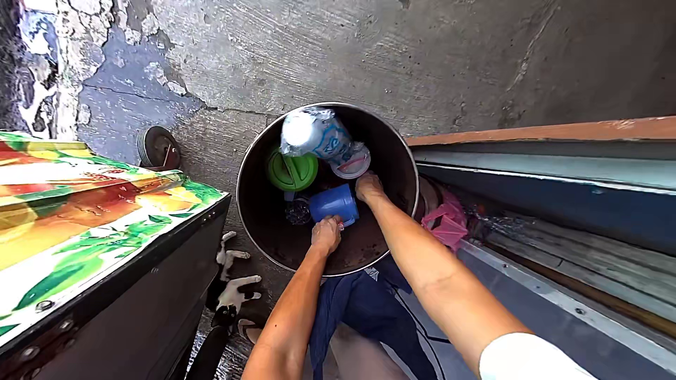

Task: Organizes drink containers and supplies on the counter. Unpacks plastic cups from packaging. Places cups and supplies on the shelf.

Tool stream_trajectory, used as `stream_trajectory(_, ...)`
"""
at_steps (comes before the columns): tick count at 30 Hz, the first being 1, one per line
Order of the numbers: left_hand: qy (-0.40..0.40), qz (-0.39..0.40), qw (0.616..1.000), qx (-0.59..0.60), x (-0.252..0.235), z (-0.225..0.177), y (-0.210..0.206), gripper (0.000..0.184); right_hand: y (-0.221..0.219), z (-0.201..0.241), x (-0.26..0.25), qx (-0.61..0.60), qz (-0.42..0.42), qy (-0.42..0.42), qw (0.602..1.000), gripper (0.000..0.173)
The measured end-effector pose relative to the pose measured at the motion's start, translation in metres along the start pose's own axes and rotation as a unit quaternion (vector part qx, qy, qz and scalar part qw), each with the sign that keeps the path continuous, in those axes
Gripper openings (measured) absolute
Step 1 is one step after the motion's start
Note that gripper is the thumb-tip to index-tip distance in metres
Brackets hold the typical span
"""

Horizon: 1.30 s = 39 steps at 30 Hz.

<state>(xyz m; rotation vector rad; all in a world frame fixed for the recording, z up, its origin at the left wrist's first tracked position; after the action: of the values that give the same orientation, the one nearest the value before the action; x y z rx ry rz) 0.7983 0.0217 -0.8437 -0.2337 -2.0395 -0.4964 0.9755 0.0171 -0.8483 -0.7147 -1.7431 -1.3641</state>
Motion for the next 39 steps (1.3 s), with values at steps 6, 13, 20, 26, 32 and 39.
stream_trajectory(6, 0.032, -0.034, 0.998, 0.052, 0.022, 0.011, 0.011, 0.037, 0.076, 0.006, 0.068, 0.027, 0.078, 0.024, 0.996, 0.024)
stream_trajectory(13, 0.06, -0.331, 0.683, 0.649, 0.083, 0.027, 0.104, 0.027, 0.098, -0.025, 0.14, -0.059, 0.105, 0.039, 0.992, 0.031)
stream_trajectory(20, 0.071, -0.396, 0.602, 0.689, 0.081, 0.031, 0.146, 0.047, 0.097, -0.099, 0.221, -0.196, 0.054, 0.121, 0.972, 0.036)
stream_trajectory(26, -0.016, -0.444, 0.664, 0.601, 0.116, 0.007, 0.162, 0.048, 0.103, -0.147, 0.255, -0.386, 0.03, 0.139, 0.912, 0.03)
stream_trajectory(32, -0.084, -0.496, 0.724, 0.473, 0.288, -0.028, 0.152, 0.057, 0.151, -0.168, 0.317, -0.516, 0.045, 0.203, 0.831, 0.029)
stream_trajectory(39, -0.098, -0.549, 0.724, 0.406, 0.477, -0.01, 0.114, 0.076, 0.168, -0.149, 0.369, -0.47, 0.072, 0.196, 0.858, 0.032)
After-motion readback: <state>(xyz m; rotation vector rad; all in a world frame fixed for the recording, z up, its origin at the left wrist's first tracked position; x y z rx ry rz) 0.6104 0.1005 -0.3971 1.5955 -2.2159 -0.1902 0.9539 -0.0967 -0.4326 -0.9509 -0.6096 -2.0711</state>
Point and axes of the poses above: each hand's wrist, its own x-axis away from the middle knuckle, its own y-axis out of the back of the hand, z = x × y, the point moved 3 cm from there along -x, towards the middle knuckle, and after that the axes turned 7 degrees about -x, right-handed, at the moved point
